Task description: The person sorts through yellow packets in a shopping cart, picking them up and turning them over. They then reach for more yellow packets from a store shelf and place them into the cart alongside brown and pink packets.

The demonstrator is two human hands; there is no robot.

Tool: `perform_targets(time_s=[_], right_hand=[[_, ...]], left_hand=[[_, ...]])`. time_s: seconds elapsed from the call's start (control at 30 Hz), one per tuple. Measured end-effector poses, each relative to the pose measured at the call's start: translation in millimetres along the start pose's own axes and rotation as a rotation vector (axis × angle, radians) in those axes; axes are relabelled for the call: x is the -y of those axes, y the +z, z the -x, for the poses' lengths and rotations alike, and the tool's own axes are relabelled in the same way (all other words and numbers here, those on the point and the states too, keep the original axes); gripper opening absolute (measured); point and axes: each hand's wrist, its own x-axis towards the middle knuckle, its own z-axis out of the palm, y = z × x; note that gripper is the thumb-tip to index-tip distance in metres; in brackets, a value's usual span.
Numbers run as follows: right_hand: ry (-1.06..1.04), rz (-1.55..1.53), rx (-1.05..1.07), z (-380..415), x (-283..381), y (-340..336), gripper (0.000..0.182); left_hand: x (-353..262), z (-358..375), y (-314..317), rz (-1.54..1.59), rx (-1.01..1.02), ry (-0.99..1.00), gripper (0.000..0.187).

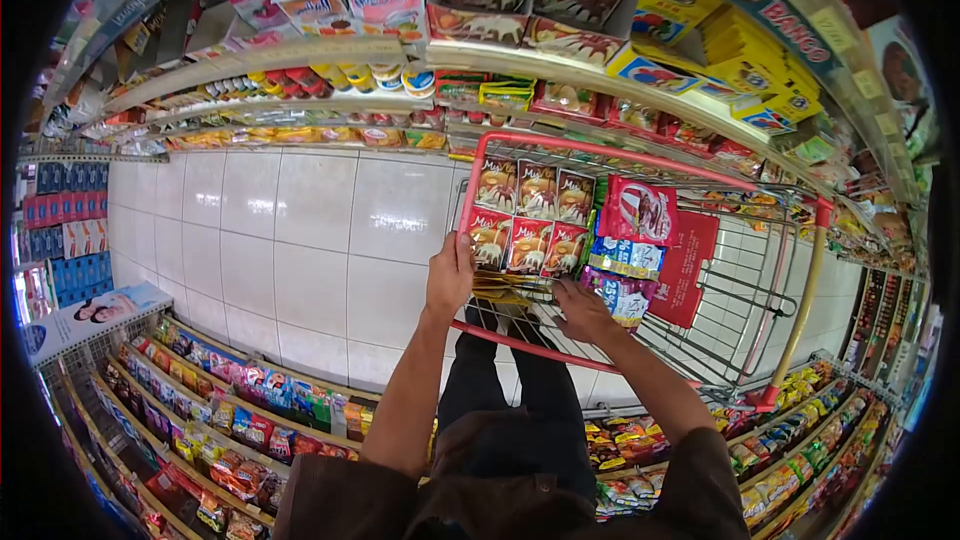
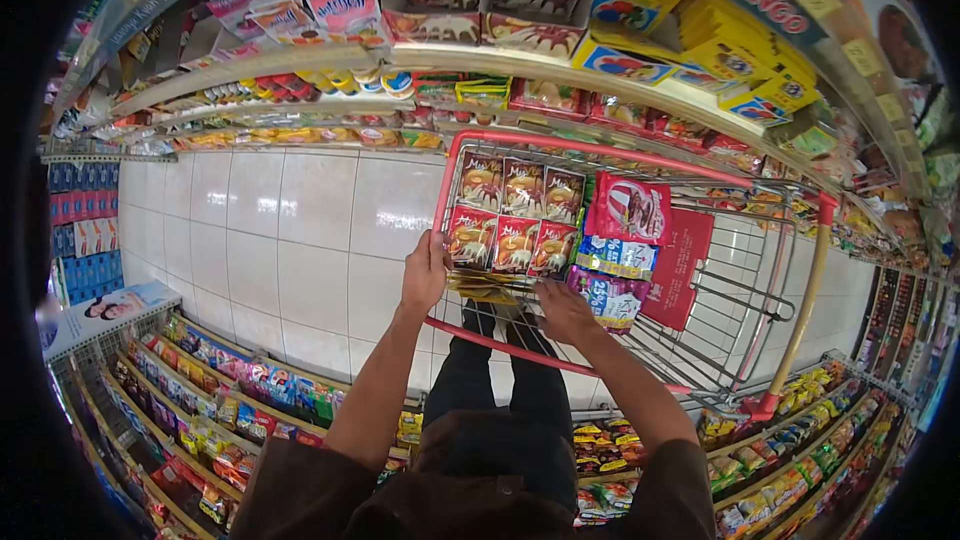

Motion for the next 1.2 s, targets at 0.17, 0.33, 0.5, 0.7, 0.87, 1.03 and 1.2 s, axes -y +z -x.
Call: perform_targets(time_s=[0.17, 0.33, 0.5, 0.7, 0.87, 1.03, 1.2], right_hand=[[-0.351, 0.159, -0.249, -82.4, 14.5, 26.4, 0.078], [-0.517, 0.108, -0.350, -105.2, 24.8, 36.0, 0.068], [-0.572, 0.126, -0.453, -124.9, 21.1, 53.9, 0.046], [-0.414, 0.223, -0.291, -128.0, 37.8, 55.2, 0.037], [-0.326, 0.262, -0.321, -146.3, 33.3, 74.2, 0.035], [-0.311, 0.211, -0.238, -138.3, 32.1, 66.2, 0.030], [-0.364, 0.136, -0.347, -130.9, 22.7, 63.0, 0.038]], left_hand=[[14.3, -10.6, 1.1, -0.043, -0.049, 0.014, 0.036], [13.7, -11.7, 5.5, -0.052, -0.069, 0.020, 0.034], [10.8, -11.6, 5.7, -0.081, -0.059, -0.018, 0.037], [15.9, -9.9, 7.9, -0.089, -0.085, 0.009, 0.038], [16.4, -11.1, 9.0, -0.093, -0.080, 0.011, 0.041], [18.8, -11.1, 10.6, -0.099, -0.092, 0.031, 0.044], [12.8, -10.0, 10.2, -0.113, -0.109, 0.024, 0.041]])
